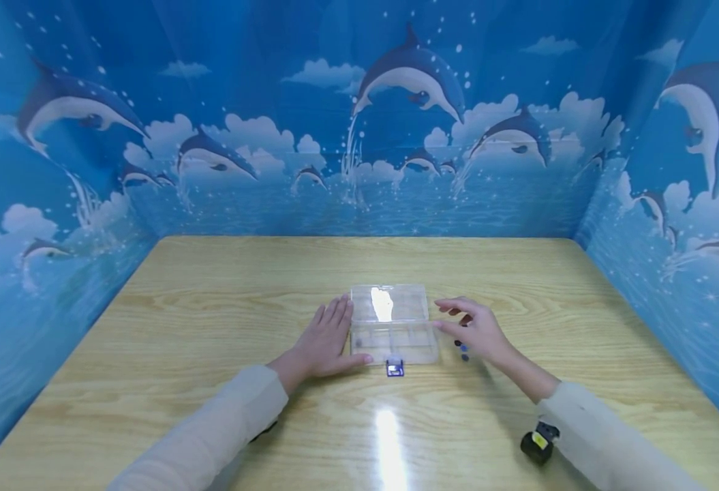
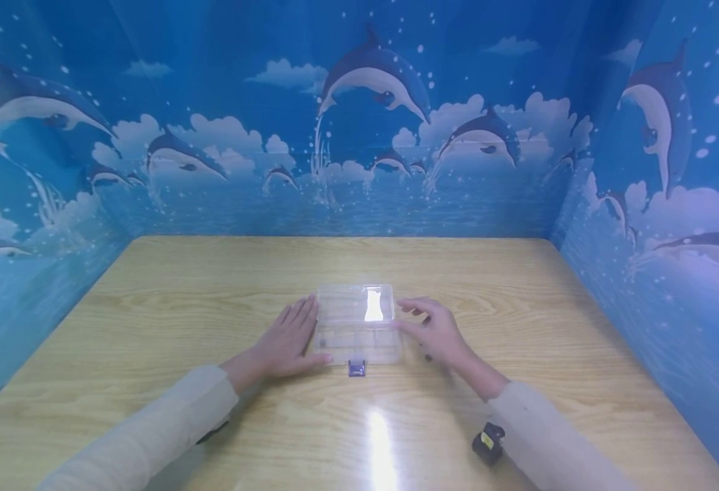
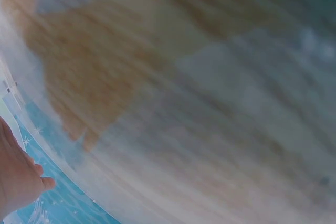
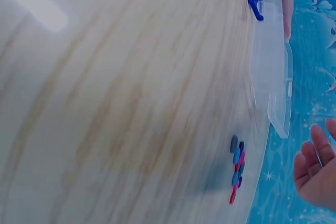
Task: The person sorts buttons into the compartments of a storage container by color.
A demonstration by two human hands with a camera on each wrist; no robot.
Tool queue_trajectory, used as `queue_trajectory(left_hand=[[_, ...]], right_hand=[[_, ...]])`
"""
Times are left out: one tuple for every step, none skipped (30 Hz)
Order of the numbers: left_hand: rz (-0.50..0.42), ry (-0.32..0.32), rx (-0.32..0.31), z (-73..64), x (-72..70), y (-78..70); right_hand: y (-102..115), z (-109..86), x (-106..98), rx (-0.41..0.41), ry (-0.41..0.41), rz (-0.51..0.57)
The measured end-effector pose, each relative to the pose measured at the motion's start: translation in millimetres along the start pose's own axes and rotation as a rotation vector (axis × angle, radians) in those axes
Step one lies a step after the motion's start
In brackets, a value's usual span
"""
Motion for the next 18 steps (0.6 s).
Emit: queue_trajectory(left_hand=[[0.0, -0.001, 0.0, -0.1, -0.2, -0.1], [0.0, 0.0, 0.0, -0.3, -0.2, -0.1], [-0.001, 0.0, 0.001, -0.6, -0.4, -0.2], [-0.003, 0.001, 0.0, -0.7, -0.5, -0.2], [-0.004, 0.003, 0.0, -0.8, -0.4, -0.1], [-0.005, 0.004, 0.0, -1.0, -0.5, 0.0], [-0.006, 0.005, 0.001, -1.1, -0.5, 0.0], [-0.007, 0.008, 0.0, -1.2, -0.4, 0.1], [-0.006, 0.007, 0.0, -1.4, -0.5, 0.1], [-0.005, 0.008, -0.001, -1.3, -0.5, 0.2], [-0.003, 0.009, -0.002, -1.3, -0.4, 0.2], [0.0, 0.008, -0.003, -1.4, -0.6, 0.1], [0.001, 0.009, -0.004, -1.4, -0.6, 0.0], [0.0, 0.01, -0.004, -1.5, -0.6, -0.1], [-0.003, 0.008, -0.003, -1.6, -0.7, -0.3], [-0.006, 0.009, -0.003, -1.7, -0.8, -0.5], [-0.009, 0.01, -0.003, -1.9, -0.9, -0.8], [-0.012, 0.011, -0.004, -2.0, -1.0, -1.0]], right_hand=[[-1, -0.8, -2, 0.0, -0.003, 0.002], [-2, -1.6, -3, 0.006, -0.004, 0.005], [-3, -2.4, -5, 0.009, -0.006, 0.007], [-4, -3.3, -6, 0.013, -0.009, 0.007], [-5, -4.2, -7, 0.019, -0.009, 0.009], [-7, -5.2, -8, 0.023, -0.01, 0.012], [-8, -6.2, -9, 0.027, -0.01, 0.02], [-9, -7.2, -10, 0.031, -0.011, 0.026], [-10, -8.2, -11, 0.035, -0.011, 0.031], [-12, -8.9, -12, 0.04, -0.011, 0.037], [-14, -9.6, -13, 0.046, -0.011, 0.044], [-15, -10.3, -14, 0.051, -0.012, 0.049], [-17, -10.9, -14, 0.057, -0.013, 0.054], [-18, -11.5, -15, 0.063, -0.014, 0.056], [-20, -12.2, -16, 0.067, -0.014, 0.061], [-21, -12.8, -17, 0.07, -0.015, 0.066], [-22, -13.7, -17, 0.068, -0.019, 0.069], [-23, -14.7, -18, 0.067, -0.021, 0.07]])
Point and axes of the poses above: each hand's wrist, its own z-axis towards the middle knuckle, its own x-axis out of the palm, y = z × x, the point moved 4 cm from there along z, towards the middle knuckle, and after that the axes turned 15 degrees about y, right-handed, at the moved point
